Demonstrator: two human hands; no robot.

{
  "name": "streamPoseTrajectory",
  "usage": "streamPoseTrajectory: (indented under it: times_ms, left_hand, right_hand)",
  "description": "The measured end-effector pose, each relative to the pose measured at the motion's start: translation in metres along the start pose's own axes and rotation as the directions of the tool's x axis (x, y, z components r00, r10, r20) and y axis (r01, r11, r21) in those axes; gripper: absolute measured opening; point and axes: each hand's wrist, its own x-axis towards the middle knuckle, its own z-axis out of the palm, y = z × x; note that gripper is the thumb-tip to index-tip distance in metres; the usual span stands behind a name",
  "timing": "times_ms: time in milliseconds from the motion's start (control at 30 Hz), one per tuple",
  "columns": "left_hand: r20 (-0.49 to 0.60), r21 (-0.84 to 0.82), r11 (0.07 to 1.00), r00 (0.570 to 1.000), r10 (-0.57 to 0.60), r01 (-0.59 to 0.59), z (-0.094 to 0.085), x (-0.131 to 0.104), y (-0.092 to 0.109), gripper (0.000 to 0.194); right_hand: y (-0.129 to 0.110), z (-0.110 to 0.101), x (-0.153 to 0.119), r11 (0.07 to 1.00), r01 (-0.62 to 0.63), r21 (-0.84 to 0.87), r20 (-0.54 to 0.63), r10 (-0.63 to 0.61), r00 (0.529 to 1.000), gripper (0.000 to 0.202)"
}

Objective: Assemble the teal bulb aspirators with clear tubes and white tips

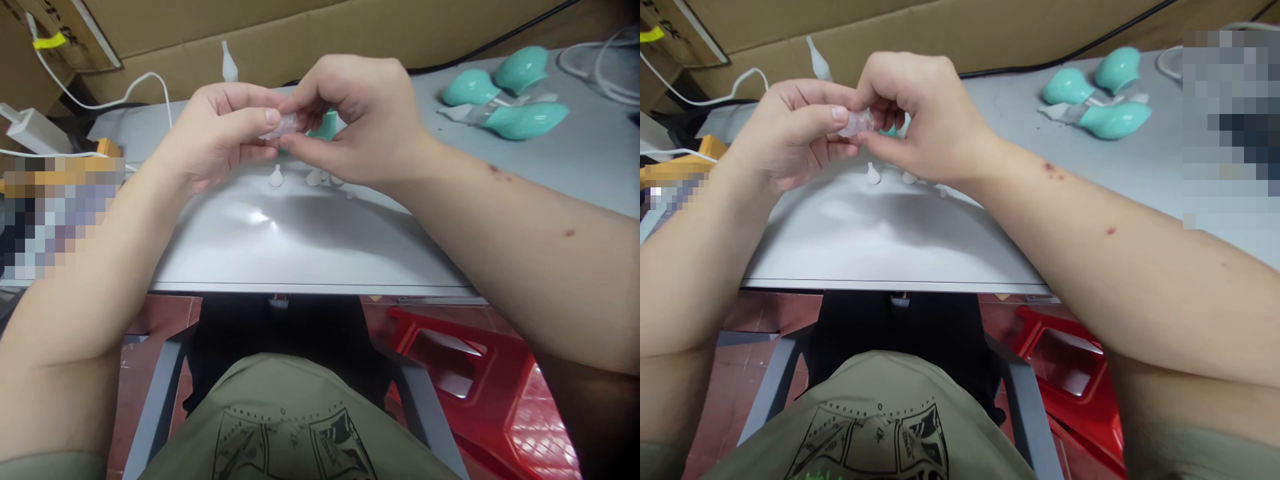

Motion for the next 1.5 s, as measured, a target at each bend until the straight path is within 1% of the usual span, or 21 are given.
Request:
streamPoseTrajectory:
  times_ms: [33, 133, 200, 300, 333, 433, 500, 633, 800, 900, 967, 1033, 1067, 1167, 1200, 1267, 1367, 1433, 1500]
  left_hand:
    - [-0.006, -0.004, 1.000, 1.000, 0.015, -0.015, 0.000, 0.000, 0.000, 0.010]
    - [-0.032, -0.012, 1.000, 0.999, 0.007, -0.007, 0.001, 0.000, -0.001, 0.009]
    - [-0.009, -0.013, 1.000, 1.000, -0.008, 0.008, 0.001, -0.001, -0.001, 0.012]
    - [0.047, -0.004, 1.000, 0.999, 0.013, -0.013, 0.000, -0.001, -0.001, 0.016]
    - [0.052, 0.003, 1.000, 0.998, 0.022, -0.022, 0.000, -0.001, -0.001, 0.015]
    - [0.034, 0.028, 0.999, 0.999, 0.017, -0.018, 0.001, -0.001, 0.000, 0.016]
    - [0.016, 0.035, 0.999, 1.000, 0.017, -0.017, 0.002, -0.001, 0.000, 0.017]
    - [0.008, 0.028, 0.999, 0.999, 0.043, -0.043, 0.004, -0.001, -0.001, 0.015]
    - [-0.014, -0.042, 0.993, 0.994, 0.109, -0.109, 0.010, -0.002, 0.000, 0.020]
    - [-0.057, -0.013, 0.990, 0.988, 0.143, -0.144, 0.013, -0.003, 0.001, 0.022]
    - [-0.094, 0.029, 0.991, 0.987, 0.132, -0.130, 0.013, -0.004, 0.003, 0.024]
    - [-0.118, 0.057, 0.992, 0.986, 0.121, -0.115, 0.011, -0.005, 0.004, 0.025]
    - [-0.106, 0.057, 0.992, 0.987, 0.121, -0.115, 0.010, -0.005, 0.005, 0.025]
    - [-0.017, 0.029, 0.995, 0.995, 0.097, -0.097, 0.004, -0.006, 0.006, 0.020]
    - [0.002, 0.018, 0.996, 0.997, 0.083, -0.083, 0.003, -0.005, 0.005, 0.021]
    - [0.005, -0.015, 0.997, 0.998, 0.070, -0.070, 0.001, -0.002, 0.002, 0.028]
    - [0.015, -0.084, 0.994, 0.997, 0.071, -0.070, 0.001, 0.003, -0.003, 0.037]
    - [0.027, -0.105, 0.993, 0.998, 0.063, -0.060, 0.002, 0.005, -0.006, 0.036]
    - [0.027, -0.096, 0.993, 0.997, 0.073, -0.070, 0.003, 0.007, -0.006, 0.031]
  right_hand:
    - [-0.001, -0.001, 0.000, 1.000, -0.002, -0.006, -0.003, 0.002, 1.000, 0.014]
    - [-0.003, -0.004, 0.001, 1.000, -0.011, -0.013, 0.009, 0.011, 1.000, 0.013]
    - [-0.003, -0.005, 0.001, 1.000, -0.018, -0.023, 0.037, 0.019, 0.999, 0.012]
    - [-0.003, -0.004, 0.001, 0.999, -0.001, -0.041, 0.038, 0.002, 0.999, 0.012]
    - [-0.002, -0.003, 0.001, 0.999, 0.017, -0.037, 0.030, -0.016, 0.999, 0.011]
    - [-0.002, -0.002, 0.000, 0.997, 0.072, -0.009, 0.004, -0.072, 0.997, 0.008]
    - [-0.002, -0.003, -0.001, 0.996, 0.083, -0.015, -0.004, -0.083, 0.997, 0.007]
    - [0.000, -0.003, 0.000, 0.998, 0.030, -0.059, 0.041, -0.028, 0.999, 0.006]
    - [0.009, 0.000, 0.001, 0.998, 0.017, -0.058, -0.040, -0.019, 0.999, 0.014]
    - [0.010, 0.001, 0.001, 0.999, -0.012, -0.037, -0.049, 0.010, 0.999, 0.020]
    - [0.009, 0.001, 0.001, 0.999, -0.024, -0.026, -0.047, 0.023, 0.999, 0.022]
    - [0.008, 0.002, 0.002, 1.000, 0.001, -0.007, -0.055, -0.001, 0.999, 0.021]
    - [0.008, 0.002, 0.002, 1.000, 0.017, 0.004, -0.057, -0.017, 0.998, 0.020]
    - [0.006, 0.001, 0.003, 0.998, 0.057, 0.038, -0.046, -0.056, 0.997, 0.016]
    - [0.005, 0.000, 0.003, 0.997, 0.066, 0.046, -0.038, -0.064, 0.997, 0.015]
    - [0.004, -0.002, 0.003, 0.995, 0.096, 0.042, -0.013, -0.095, 0.995, 0.012]
    - [0.007, -0.003, 0.004, 0.980, 0.199, -0.017, 0.013, -0.199, 0.980, 0.010]
    - [0.011, -0.002, 0.006, 0.956, 0.288, -0.056, 0.006, -0.288, 0.958, 0.012]
    - [0.015, -0.001, 0.007, 0.934, 0.350, -0.074, 0.000, -0.351, 0.936, 0.015]
